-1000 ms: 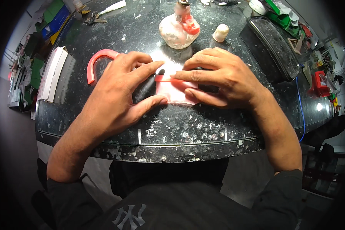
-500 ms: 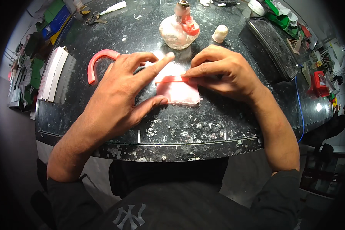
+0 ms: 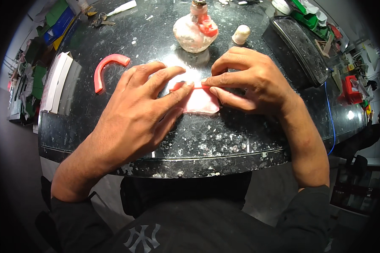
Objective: The person heats dental wax sheets over a burner flame, rolls them into cylinders by hand, trims the ends with a blade, and bends a wax roll into a curved arch.
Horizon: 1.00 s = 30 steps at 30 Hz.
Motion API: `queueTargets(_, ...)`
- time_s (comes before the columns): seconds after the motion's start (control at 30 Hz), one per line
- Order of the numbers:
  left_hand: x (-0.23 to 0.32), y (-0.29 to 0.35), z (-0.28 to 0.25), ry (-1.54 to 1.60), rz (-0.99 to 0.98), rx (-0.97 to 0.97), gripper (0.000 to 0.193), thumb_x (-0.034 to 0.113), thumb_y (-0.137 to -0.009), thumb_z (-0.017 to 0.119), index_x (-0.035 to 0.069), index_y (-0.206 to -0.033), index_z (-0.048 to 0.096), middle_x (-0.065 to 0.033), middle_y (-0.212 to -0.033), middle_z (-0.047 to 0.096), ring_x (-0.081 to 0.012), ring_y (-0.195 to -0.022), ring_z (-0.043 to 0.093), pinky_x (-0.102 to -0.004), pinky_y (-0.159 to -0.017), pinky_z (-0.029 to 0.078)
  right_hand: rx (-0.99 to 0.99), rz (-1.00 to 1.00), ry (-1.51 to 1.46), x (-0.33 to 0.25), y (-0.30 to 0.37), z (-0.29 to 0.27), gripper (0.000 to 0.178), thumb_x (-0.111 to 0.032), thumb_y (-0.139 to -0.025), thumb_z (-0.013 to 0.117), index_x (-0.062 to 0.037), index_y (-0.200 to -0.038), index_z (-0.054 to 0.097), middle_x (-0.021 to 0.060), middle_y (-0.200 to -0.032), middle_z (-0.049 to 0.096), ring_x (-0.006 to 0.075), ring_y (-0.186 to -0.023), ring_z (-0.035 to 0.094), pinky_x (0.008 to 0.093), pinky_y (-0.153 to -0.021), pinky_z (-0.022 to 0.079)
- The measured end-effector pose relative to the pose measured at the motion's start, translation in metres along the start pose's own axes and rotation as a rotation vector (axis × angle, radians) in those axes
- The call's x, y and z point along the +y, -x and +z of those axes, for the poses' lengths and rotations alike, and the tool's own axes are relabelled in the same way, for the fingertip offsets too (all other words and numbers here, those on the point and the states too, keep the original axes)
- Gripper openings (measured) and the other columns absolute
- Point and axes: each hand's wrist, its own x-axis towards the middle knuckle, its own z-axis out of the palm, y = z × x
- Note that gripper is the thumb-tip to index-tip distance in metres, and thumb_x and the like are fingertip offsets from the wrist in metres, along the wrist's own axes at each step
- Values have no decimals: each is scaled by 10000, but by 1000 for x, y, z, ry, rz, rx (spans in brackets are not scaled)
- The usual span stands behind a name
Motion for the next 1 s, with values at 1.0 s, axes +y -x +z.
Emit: queueTargets(1.0,10,4,1,-80,-66,18,543,257,-977,786,12,-1444,658,-167,-1479,611,-347,-1407,535,-554,-1255,347,26,310,-220,-6,1,11,160,-202,-900,860,-81,-995,818,66,-996,737,266,-941,730,387,-824,595)
